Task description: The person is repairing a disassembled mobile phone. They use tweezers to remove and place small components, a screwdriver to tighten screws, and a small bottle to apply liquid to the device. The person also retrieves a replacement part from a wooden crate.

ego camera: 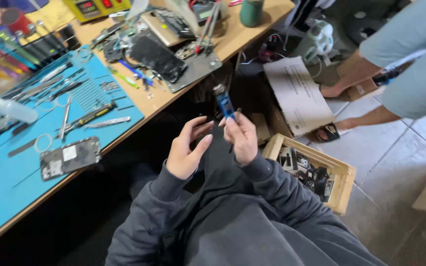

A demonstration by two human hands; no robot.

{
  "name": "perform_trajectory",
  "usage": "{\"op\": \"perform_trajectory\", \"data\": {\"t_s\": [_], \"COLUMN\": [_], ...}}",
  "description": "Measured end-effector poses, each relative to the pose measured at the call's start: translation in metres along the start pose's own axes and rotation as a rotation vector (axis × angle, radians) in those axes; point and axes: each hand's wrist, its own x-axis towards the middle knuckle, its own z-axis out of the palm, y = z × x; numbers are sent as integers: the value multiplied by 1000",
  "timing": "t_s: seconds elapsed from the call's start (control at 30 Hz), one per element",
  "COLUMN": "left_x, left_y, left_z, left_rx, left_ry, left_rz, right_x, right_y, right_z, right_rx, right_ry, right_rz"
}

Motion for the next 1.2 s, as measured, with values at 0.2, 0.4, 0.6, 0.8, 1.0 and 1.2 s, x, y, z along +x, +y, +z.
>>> {"op": "perform_trajectory", "data": {"t_s": [0.2, 0.4, 0.6, 0.8, 1.0, 1.2], "left_x": [-25, -68, -83, -78, -79, -76], "left_y": [-62, -135, -140, -111, -112, -98], "left_z": [-16, -42, -43, -39, -43, -48], "left_rx": [297, 274, 280, 379, 370, 357], "left_ry": [-169, -174, -191, -249, -245, -212], "left_rz": [-247, -462, -525, -517, -509, -436], "right_x": [88, 121, 125, 128, 133, 133], "right_y": [-70, -121, -133, -139, -147, -133], "right_z": [-105, -182, -207, -218, -228, -220], "right_rx": [92, 200, 196, 186, 150, 185], "right_ry": [369, 545, 564, 634, 676, 542], "right_rz": [-166, -304, -376, -380, -392, -285]}}
